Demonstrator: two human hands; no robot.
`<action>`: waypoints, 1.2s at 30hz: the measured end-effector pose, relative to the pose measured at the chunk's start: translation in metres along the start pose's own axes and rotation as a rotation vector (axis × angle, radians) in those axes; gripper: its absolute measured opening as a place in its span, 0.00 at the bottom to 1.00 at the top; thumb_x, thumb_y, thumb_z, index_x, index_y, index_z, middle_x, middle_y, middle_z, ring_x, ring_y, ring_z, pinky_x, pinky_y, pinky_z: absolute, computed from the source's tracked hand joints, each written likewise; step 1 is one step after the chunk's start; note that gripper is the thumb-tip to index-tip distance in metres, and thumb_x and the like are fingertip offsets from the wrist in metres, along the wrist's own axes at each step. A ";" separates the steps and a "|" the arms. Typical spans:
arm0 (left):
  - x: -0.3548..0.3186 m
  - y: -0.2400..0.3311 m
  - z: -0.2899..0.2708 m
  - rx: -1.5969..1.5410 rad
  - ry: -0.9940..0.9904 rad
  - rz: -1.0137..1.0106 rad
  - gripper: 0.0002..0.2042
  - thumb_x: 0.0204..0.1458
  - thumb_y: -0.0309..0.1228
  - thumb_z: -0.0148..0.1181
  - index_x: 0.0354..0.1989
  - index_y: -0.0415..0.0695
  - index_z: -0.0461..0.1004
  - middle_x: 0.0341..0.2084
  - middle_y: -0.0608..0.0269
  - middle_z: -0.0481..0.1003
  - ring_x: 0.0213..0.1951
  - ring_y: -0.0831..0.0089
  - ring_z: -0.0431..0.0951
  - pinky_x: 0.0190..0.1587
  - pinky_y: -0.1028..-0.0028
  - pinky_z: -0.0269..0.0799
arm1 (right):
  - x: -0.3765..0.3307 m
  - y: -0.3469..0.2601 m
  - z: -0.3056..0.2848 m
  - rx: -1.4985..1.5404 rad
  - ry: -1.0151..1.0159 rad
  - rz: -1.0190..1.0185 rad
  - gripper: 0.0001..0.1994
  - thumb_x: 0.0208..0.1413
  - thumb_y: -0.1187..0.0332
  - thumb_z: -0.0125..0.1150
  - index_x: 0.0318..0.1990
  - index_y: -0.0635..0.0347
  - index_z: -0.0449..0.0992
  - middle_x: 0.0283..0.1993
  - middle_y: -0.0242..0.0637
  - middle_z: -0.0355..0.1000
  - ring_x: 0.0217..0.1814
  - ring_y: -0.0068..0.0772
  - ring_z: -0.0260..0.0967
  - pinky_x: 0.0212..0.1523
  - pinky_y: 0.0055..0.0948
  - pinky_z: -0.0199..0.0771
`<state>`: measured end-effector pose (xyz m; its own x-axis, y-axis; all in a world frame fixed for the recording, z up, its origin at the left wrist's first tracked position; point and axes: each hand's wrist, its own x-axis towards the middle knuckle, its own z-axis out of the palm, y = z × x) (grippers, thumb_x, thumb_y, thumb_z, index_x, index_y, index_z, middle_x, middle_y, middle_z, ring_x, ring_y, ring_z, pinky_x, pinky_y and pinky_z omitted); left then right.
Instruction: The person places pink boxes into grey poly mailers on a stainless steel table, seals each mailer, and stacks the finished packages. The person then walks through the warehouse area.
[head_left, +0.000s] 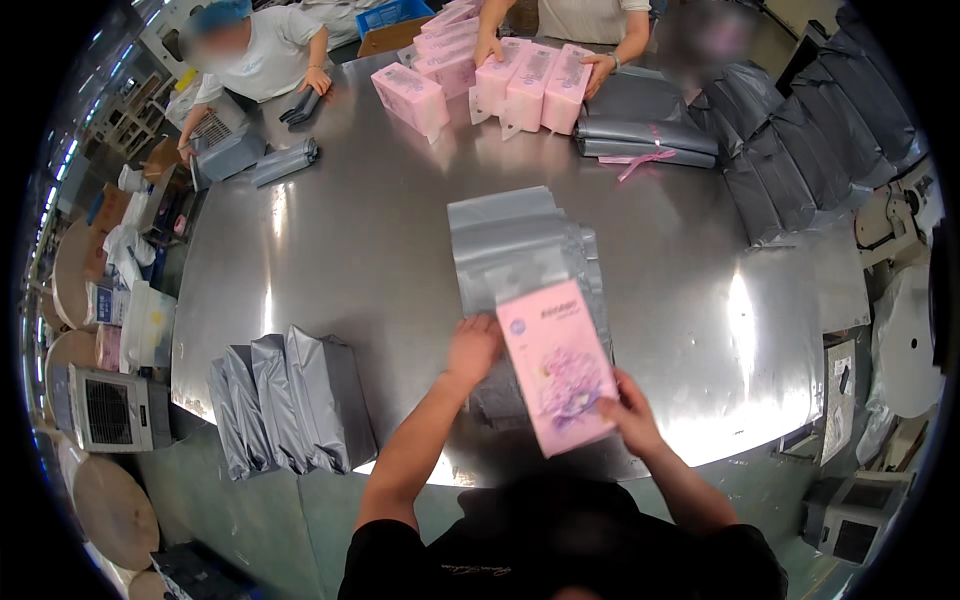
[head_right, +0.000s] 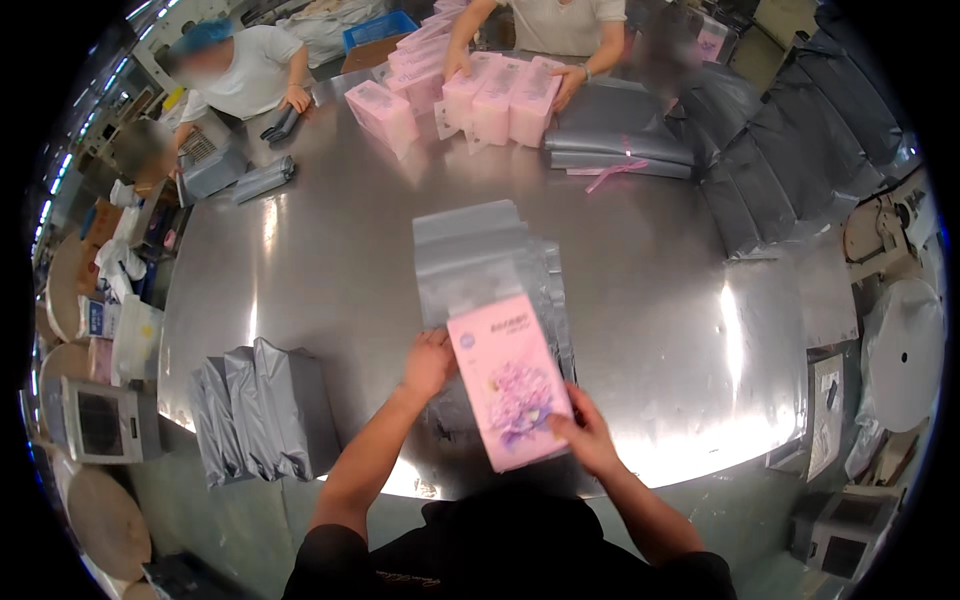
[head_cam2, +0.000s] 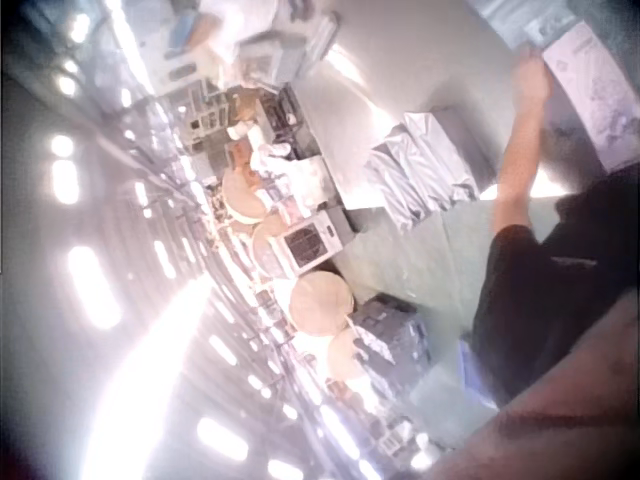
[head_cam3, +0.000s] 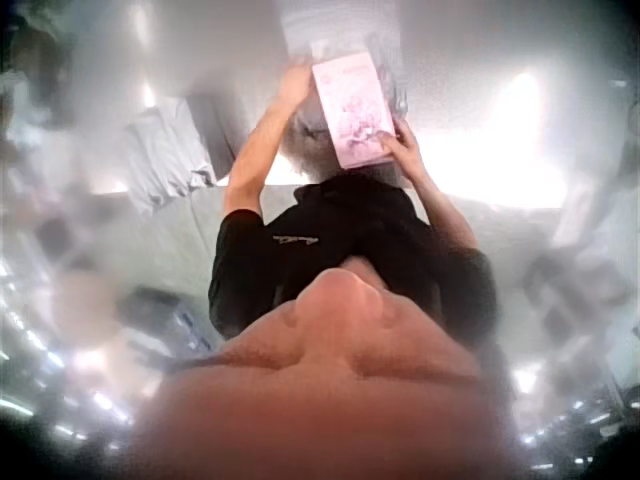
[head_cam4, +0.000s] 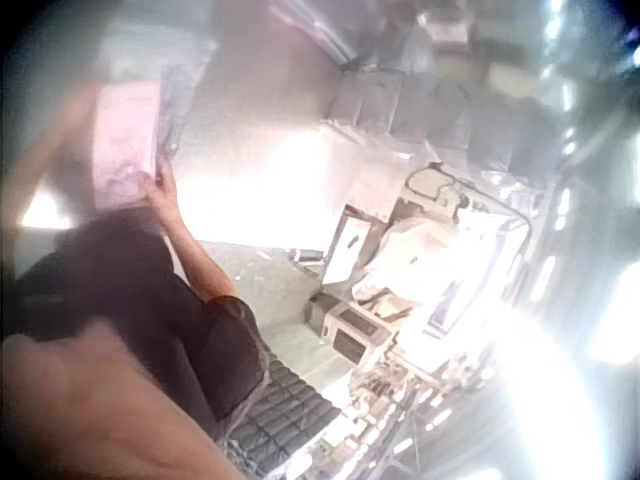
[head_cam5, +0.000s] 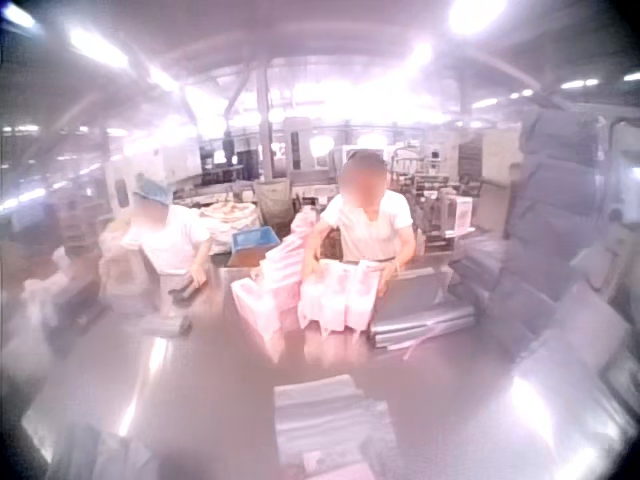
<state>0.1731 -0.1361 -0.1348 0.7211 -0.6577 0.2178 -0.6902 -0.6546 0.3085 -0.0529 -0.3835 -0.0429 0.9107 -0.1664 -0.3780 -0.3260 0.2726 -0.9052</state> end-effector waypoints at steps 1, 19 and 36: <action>-0.002 -0.005 0.003 -0.152 0.000 -0.080 0.09 0.47 0.28 0.63 0.38 0.42 0.81 0.36 0.57 0.77 0.42 0.56 0.77 0.44 0.58 0.74 | -0.018 0.028 0.004 -0.020 -0.012 0.110 0.36 0.61 0.65 0.68 0.73 0.61 0.59 0.59 0.38 0.72 0.58 0.29 0.70 0.58 0.30 0.71; -0.020 0.023 -0.068 -0.400 0.137 -0.141 0.06 0.50 0.26 0.67 0.37 0.44 0.81 0.36 0.58 0.79 0.35 0.60 0.81 0.37 0.65 0.79 | 0.108 -0.008 0.008 -1.356 0.171 -1.071 0.08 0.50 0.68 0.65 0.37 0.55 0.75 0.43 0.39 0.74 0.44 0.43 0.73 0.47 0.41 0.70; 0.029 -0.007 -0.058 -0.084 -0.233 0.139 0.17 0.50 0.28 0.64 0.51 0.49 0.77 0.45 0.58 0.77 0.48 0.57 0.76 0.54 0.57 0.73 | 0.127 -0.021 0.007 -1.297 0.125 -0.779 0.05 0.54 0.67 0.66 0.37 0.52 0.78 0.39 0.33 0.71 0.44 0.40 0.73 0.40 0.40 0.77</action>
<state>0.2021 -0.1294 -0.0772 0.5802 -0.8131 0.0474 -0.7669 -0.5257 0.3681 0.0715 -0.4034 -0.0705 0.9509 0.0338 0.3075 0.1600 -0.9045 -0.3953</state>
